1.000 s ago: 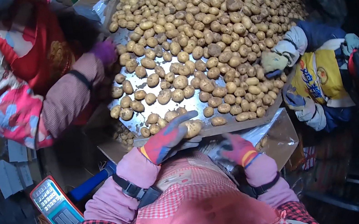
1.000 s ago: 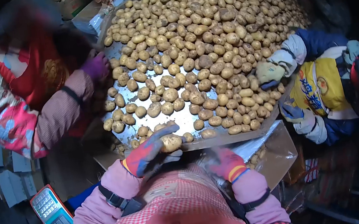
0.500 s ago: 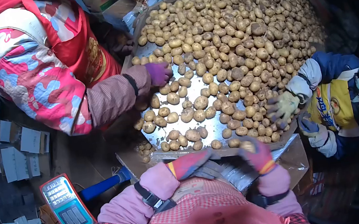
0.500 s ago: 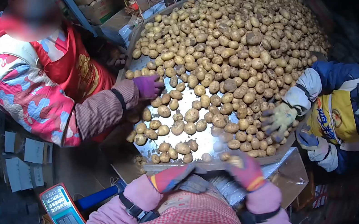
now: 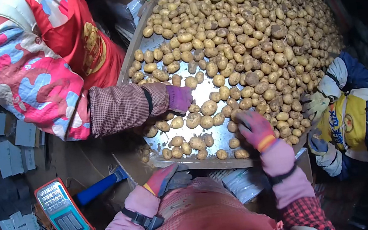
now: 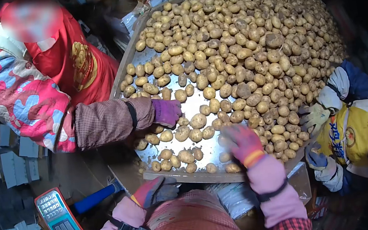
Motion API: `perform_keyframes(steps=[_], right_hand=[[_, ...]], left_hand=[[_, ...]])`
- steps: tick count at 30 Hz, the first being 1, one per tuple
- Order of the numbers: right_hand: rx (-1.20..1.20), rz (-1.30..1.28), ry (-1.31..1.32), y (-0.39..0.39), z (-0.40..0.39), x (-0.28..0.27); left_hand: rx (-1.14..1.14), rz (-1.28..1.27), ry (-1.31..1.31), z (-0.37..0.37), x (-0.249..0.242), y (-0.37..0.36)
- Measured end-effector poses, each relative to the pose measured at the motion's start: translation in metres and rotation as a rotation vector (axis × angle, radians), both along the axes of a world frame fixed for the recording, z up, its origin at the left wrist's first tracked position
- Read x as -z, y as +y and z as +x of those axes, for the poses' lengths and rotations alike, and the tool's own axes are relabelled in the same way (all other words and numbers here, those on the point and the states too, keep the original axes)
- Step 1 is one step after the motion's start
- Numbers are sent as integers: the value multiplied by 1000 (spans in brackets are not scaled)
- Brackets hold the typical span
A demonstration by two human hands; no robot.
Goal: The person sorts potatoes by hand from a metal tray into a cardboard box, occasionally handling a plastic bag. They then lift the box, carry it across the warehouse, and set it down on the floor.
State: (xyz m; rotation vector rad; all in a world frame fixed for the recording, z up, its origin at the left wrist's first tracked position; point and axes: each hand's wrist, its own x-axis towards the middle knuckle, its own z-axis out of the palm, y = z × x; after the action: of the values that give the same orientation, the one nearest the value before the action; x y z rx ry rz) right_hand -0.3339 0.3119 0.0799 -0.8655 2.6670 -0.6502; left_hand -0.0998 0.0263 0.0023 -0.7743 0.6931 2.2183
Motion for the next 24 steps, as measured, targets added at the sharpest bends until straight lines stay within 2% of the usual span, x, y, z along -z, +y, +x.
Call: perform_keyframes(steps=[2, 3, 5, 6, 8, 9, 10, 11, 13, 14, 16, 17, 20, 21, 22, 24], right_hand=[[-304, 166, 430, -44, -24, 19], [-314, 150, 424, -59, -35, 37], [-539, 293, 438, -88, -50, 70], [-552, 282, 430, -100, -52, 72], [-469, 450, 165, -122, -58, 74], [-497, 680, 13, -139, -61, 44], [-494, 686, 9, -133, -59, 39], [-321, 404, -223, -120, -57, 34], [-77, -312, -738, -77, -56, 77], [-61, -303, -732, -66, -38, 66], [257, -1138, -1559, -59, -1, 35], [288, -1137, -1390, -59, 13, 36], [72, -956, -823, -46, 35, 54], [133, -1015, -960, -42, 39, 52], [102, -906, -810, -35, 42, 53], [66, -675, -506, -22, 50, 54]], left_hand=[[-28, -66, -2, 11, -10, -5], [-82, -90, 8, 22, -11, -9], [-151, -124, 7, 36, -15, -15], [-238, -84, -5, 40, -20, -14], [-330, -40, -12, 45, -21, -11], [-221, -215, 99, 47, -19, -9], [-160, -297, 159, 47, -19, -11], [-100, -380, 217, 47, -18, -13], [3, -493, 388, 51, -7, -19], [12, -478, 394, 49, -11, -15], [-265, -113, 63, 33, -26, -9], [-281, -74, 32, 27, -31, -4], [-125, -70, 80, 17, -20, -2], [-72, -85, 91, 9, -21, 0], [-54, -96, 91, 4, -17, 3], [-34, 51, 64, -3, -5, 8]])
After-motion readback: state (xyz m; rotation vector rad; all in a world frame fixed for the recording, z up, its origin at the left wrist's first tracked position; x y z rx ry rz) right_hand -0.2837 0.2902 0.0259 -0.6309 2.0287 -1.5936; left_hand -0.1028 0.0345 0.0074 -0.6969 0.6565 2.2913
